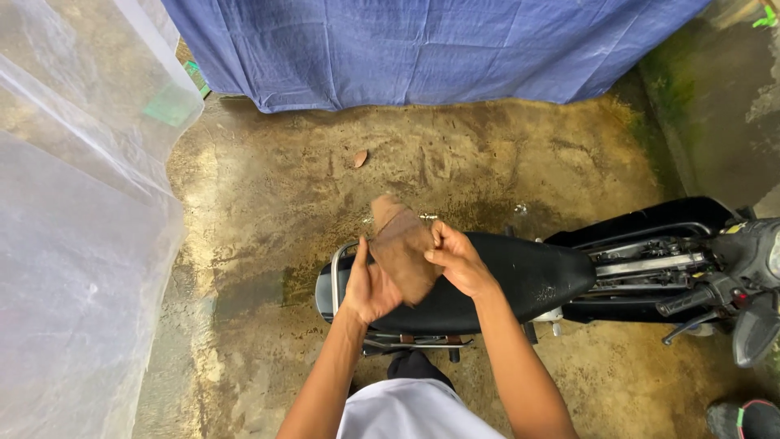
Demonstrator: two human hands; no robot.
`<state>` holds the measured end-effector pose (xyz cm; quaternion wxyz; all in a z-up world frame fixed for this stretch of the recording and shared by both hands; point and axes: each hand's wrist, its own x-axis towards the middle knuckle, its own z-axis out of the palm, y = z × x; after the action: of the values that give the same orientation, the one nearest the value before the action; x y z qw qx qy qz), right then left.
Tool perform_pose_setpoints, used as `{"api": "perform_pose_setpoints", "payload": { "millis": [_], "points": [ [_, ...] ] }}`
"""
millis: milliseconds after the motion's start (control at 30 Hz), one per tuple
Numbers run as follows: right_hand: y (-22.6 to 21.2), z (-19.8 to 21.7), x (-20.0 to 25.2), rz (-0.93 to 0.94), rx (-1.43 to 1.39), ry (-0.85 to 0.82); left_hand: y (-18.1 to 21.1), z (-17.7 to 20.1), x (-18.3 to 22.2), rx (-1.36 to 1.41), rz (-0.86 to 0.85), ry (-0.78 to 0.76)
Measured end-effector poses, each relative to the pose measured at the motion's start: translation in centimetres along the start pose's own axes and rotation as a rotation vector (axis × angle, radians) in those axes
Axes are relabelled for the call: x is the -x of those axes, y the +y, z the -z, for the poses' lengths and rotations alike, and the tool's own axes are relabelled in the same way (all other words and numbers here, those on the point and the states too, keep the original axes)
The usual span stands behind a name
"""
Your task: The person pours a white liquid from a plastic bottle onto a cloth and wipes the seat of a black motorcycle. They repeatedly apply the liquid and scrub the seat surface with the cloth, occasionally moving to a nearby wooden workbench to retrieve more liquid.
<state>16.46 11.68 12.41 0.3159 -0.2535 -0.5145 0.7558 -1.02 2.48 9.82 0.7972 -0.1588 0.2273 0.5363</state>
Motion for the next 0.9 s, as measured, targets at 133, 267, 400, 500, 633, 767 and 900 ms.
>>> {"api": "perform_pose_setpoints", "payload": {
  "millis": [133,267,400,500,633,767,900],
  "points": [
    [0.7,0.4,2.4,-0.198,0.213,-0.026,3.3,0.4,-1.5,0.022,-0.288,-0.010],
    [3.7,2.2,4.0,-0.439,0.391,0.018,4.2,4.0,-3.2,-0.066,-0.361,0.079],
    [5.2,3.1,4.1,-0.429,0.471,-0.044,3.4,1.7,-1.0,-0.147,-0.355,0.087],
    [1.8,1.0,2.6,-0.390,0.611,-0.070,2.8,-1.6,1.5,-0.110,-0.376,0.117],
    [2.5,1.0,0.8,-0.208,0.451,-0.020,2.3,-0.6,2.0,-0.236,-0.374,0.071],
    [1.5,-0.2,-0.4,-0.231,0.254,-0.035,1.1,2.6,0.9,-0.676,-0.468,0.126],
    [5.0,2.4,-1.0,-0.186,0.032,-0.065,-0.3,-1.0,3.5,-1.000,-0.392,0.115]
  ]
}}
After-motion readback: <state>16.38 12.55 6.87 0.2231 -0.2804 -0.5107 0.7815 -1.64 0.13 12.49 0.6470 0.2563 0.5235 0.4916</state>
